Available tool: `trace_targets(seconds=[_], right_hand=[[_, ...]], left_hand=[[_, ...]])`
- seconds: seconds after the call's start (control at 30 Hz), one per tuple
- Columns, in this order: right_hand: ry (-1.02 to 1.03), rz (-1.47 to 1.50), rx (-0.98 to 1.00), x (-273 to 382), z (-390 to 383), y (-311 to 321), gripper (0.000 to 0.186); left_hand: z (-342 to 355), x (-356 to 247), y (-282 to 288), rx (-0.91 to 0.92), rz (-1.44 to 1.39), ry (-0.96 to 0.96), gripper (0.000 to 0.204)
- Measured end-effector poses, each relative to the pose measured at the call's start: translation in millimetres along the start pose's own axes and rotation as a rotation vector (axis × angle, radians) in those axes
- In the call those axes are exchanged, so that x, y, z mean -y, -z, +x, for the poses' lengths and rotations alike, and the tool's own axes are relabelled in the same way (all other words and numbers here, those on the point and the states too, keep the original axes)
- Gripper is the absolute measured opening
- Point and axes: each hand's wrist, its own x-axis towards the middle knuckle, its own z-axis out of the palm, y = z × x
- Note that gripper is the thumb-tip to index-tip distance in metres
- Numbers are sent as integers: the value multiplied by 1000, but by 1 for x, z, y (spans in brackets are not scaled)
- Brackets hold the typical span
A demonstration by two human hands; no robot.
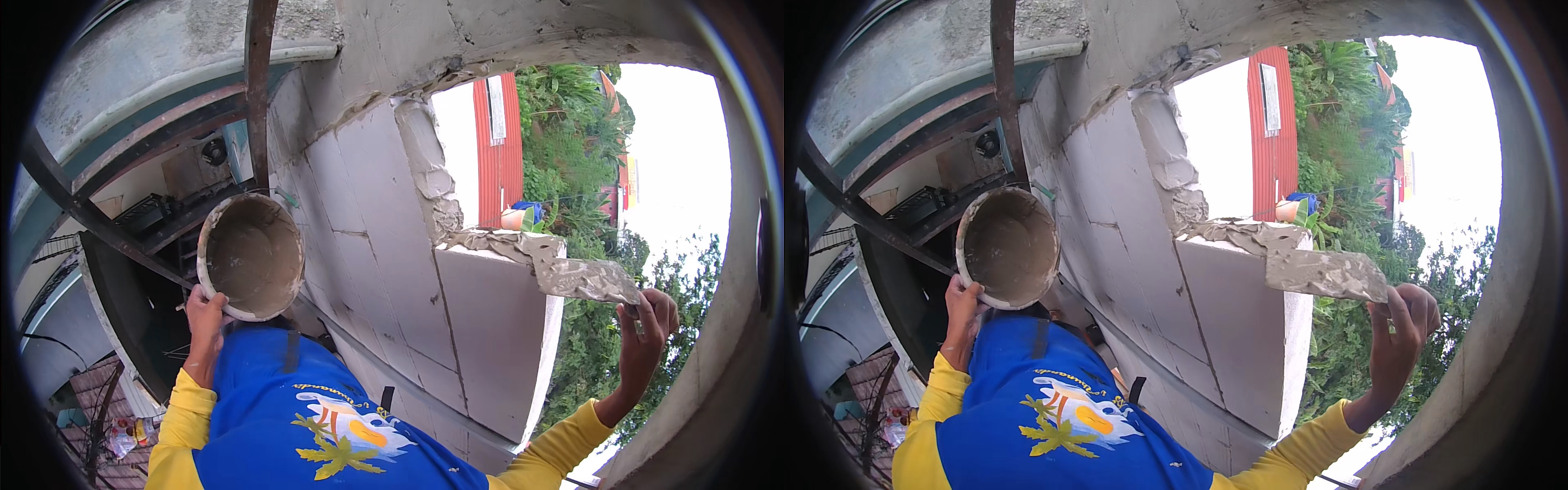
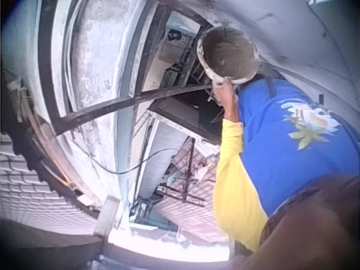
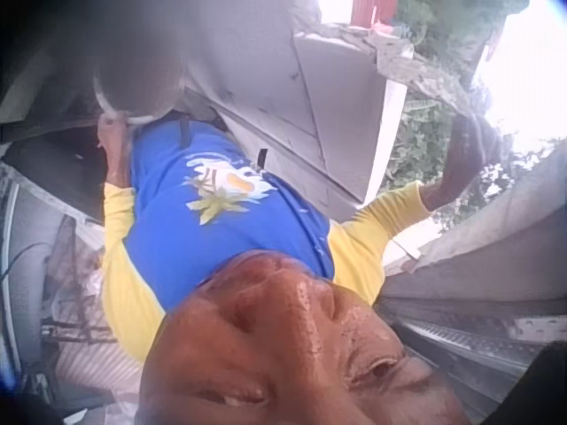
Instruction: The person scoops mortar from a bucket with a trowel and applies it to a concrete block. They place the block onto a wall, align it, and tap it into position. The person then fills the gaps between blocks with mortar and smooths the joints.
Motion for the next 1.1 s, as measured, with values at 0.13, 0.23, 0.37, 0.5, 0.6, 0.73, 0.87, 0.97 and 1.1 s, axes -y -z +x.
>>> trace_targets(seconds=[0.13,0.23,0.37,0.5,0.6,0.73,0.87,0.97,1.1], right_hand=[[-200,152,-104,36,-44,8,27],[-361,378,-106,90,-71,11,28],[-331,798,37,168,-80,-33,30],[-452,1097,293,241,-133,-100,35],[-564,1232,447,285,-181,-157,48],[-696,1264,559,317,-242,-202,48],[-802,1269,623,338,-316,-227,45],[-917,1272,660,344,-365,-235,46],[-1086,1277,712,363,-437,-240,48]], left_hand=[[-4,1,-9,15,-1,-3,28],[0,0,-16,33,139,24,31],[1,9,-19,16,136,-44,28],[18,30,-24,60,262,-39,25],[11,37,-29,107,282,-31,28],[-9,58,-47,190,296,0,27],[-11,85,-53,270,459,43,31],[-15,114,-67,285,507,74,33],[-22,156,-86,434,616,124,33]])
